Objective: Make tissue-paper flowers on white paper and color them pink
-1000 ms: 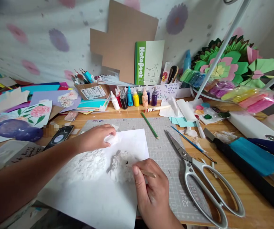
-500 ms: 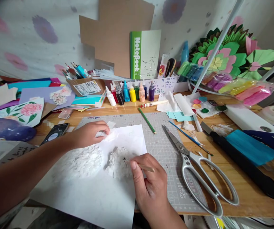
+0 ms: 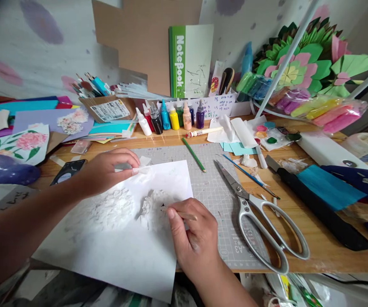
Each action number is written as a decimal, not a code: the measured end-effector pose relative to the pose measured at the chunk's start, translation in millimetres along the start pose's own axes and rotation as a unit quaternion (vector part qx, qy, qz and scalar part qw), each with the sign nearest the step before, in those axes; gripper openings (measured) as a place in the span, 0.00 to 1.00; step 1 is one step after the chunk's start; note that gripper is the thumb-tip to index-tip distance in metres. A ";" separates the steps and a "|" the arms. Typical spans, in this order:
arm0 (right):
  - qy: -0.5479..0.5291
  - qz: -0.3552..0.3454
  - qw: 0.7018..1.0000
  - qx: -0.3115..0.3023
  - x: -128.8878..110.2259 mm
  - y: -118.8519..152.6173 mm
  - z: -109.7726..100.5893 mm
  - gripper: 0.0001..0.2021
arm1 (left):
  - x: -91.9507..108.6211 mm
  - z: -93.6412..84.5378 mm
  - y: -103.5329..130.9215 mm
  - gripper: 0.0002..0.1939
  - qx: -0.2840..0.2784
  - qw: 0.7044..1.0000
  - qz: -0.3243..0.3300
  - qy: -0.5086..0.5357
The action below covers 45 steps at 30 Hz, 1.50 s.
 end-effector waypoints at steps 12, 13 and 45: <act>-0.002 0.006 1.000 -0.011 0.8 -0.8 -0.9 0.10 | 41.1 64.6 30.2 0.11 -0.143 0.933 -0.180 0.277; -0.012 0.007 1.000 0.000 1.3 0.8 -2.0 0.09 | 39.6 67.0 30.1 0.10 -0.140 0.937 -0.186 0.261; 0.117 0.001 0.990 -0.078 5.7 -0.3 17.4 0.09 | 32.3 62.0 40.2 0.07 0.018 0.995 -0.021 0.098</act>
Point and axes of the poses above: each hand's wrist, its own y-axis away from the middle knuckle, its own z-axis out of the palm, x = y × z, the point moved 4 cm from there along -y, towards the middle knuckle, and after that the axes turned 4 degrees about -y, right-handed, at the moved point
